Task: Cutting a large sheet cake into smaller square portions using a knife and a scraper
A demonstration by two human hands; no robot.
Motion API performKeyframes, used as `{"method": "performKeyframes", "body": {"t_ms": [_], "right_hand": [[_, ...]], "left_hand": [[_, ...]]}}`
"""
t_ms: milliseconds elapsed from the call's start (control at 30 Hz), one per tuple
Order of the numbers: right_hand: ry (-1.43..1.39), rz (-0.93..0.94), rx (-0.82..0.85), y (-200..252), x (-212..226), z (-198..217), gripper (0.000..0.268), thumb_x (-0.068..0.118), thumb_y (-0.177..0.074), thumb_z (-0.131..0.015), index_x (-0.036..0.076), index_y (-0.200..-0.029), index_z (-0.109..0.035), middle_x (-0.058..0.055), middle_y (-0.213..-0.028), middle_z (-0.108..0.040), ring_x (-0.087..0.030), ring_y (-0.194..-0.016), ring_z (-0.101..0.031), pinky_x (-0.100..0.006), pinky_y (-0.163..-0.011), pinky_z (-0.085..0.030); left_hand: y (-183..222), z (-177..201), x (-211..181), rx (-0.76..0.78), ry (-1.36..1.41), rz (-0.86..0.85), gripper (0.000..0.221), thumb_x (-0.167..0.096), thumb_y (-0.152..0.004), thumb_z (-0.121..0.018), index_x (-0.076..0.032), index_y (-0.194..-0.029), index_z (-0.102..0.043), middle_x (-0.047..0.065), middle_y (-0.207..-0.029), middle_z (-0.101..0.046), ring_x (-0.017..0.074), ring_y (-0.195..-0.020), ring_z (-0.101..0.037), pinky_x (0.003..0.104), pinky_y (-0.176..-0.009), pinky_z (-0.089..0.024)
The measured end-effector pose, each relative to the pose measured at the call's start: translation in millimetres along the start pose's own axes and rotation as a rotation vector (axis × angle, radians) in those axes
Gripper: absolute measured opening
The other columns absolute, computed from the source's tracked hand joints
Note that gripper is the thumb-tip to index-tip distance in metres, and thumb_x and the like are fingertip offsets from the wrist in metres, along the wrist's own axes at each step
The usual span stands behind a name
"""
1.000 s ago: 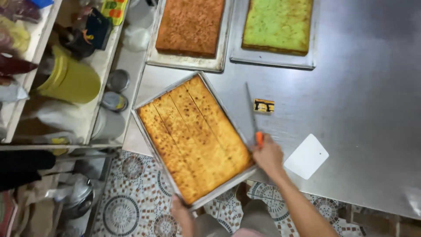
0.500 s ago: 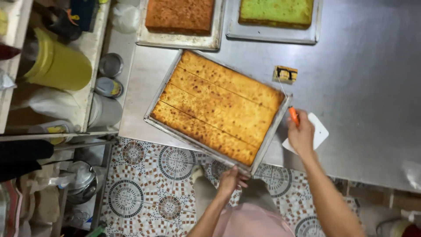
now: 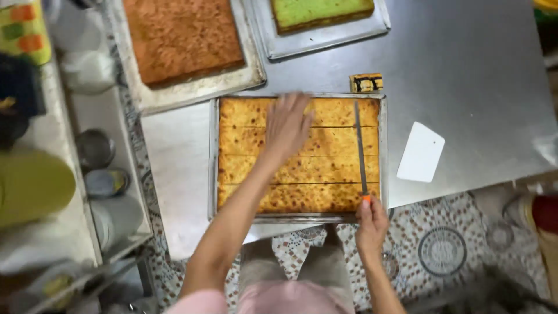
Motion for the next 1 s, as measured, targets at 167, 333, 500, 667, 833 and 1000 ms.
{"method": "performKeyframes", "body": {"t_ms": [167, 333, 500, 667, 833, 1000], "right_hand": [[-0.173, -0.235, -0.086, 60, 21, -40, 0.026, 0.009, -0.100, -0.060, 0.008, -0.125, -0.052, -0.007, -0.070, -0.067, -0.017, -0.056, -0.057, -0.028, -0.049, -0.042], [-0.169, -0.107, -0.103, 55, 28, -80, 0.024, 0.007, -0.095, -0.069, 0.002, -0.118, -0.062, -0.010, -0.076, -0.068, -0.016, -0.061, -0.058, -0.030, -0.057, -0.047], [-0.096, -0.072, -0.168, 36, 52, -90, 0.055, 0.003, -0.070, -0.091, -0.003, -0.119, -0.067, -0.018, -0.094, -0.073, -0.025, -0.083, -0.070, -0.035, -0.074, -0.054], [0.113, 0.035, -0.069, 18, 42, -95, 0.031, 0.014, -0.084, -0.078, 0.005, -0.114, -0.076, -0.021, -0.090, -0.073, -0.040, -0.088, -0.072, -0.045, -0.073, -0.055], [0.324, 0.074, 0.095, 25, 119, -113, 0.046, 0.020, -0.102, -0.053, -0.004, -0.140, -0.055, -0.026, -0.088, -0.072, -0.042, -0.079, -0.070, -0.045, -0.071, -0.052], [0.450, 0.230, 0.190, 19, 141, -131, 0.053, 0.009, -0.106, -0.043, -0.004, -0.157, -0.034, -0.029, -0.080, -0.073, -0.044, -0.061, -0.069, -0.046, -0.055, -0.048]], "left_hand": [[-41, -44, 45, 0.034, -0.185, -0.162, 0.029, -0.029, -0.094, -0.061, -0.019, -0.120, -0.068, -0.001, -0.106, -0.057, 0.0237, -0.107, -0.050, 0.045, -0.091, -0.038], [-43, -48, 54, 0.031, -0.086, -0.178, 0.030, -0.024, -0.090, -0.067, -0.017, -0.119, -0.070, 0.001, -0.106, -0.059, 0.0259, -0.106, -0.053, 0.044, -0.090, -0.040], [-40, -39, 57, 0.021, -0.022, -0.196, 0.035, -0.024, -0.086, -0.075, -0.016, -0.119, -0.070, 0.002, -0.107, -0.062, 0.0255, -0.105, -0.056, 0.041, -0.091, -0.042], [-34, -23, 42, 0.002, -0.029, -0.230, 0.035, -0.023, -0.090, -0.072, -0.013, -0.123, -0.068, 0.005, -0.111, -0.063, 0.0285, -0.106, -0.057, 0.042, -0.090, -0.043], [-25, -24, 43, -0.079, -0.035, -0.285, 0.036, -0.023, -0.090, -0.073, -0.011, -0.123, -0.067, 0.004, -0.109, -0.062, 0.0259, -0.105, -0.058, 0.039, -0.091, -0.043], [-25, -31, 51, -0.127, -0.029, -0.296, 0.040, -0.023, -0.089, -0.073, -0.010, -0.127, -0.064, 0.005, -0.112, -0.063, 0.0271, -0.108, -0.059, 0.040, -0.093, -0.044]]}}
Point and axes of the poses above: each hand's wrist, its own y-axis away from the middle knuckle, its own z-axis out of the back of the hand, x = y × z, the point moved 10 cm from there along -y, towards the middle knuckle
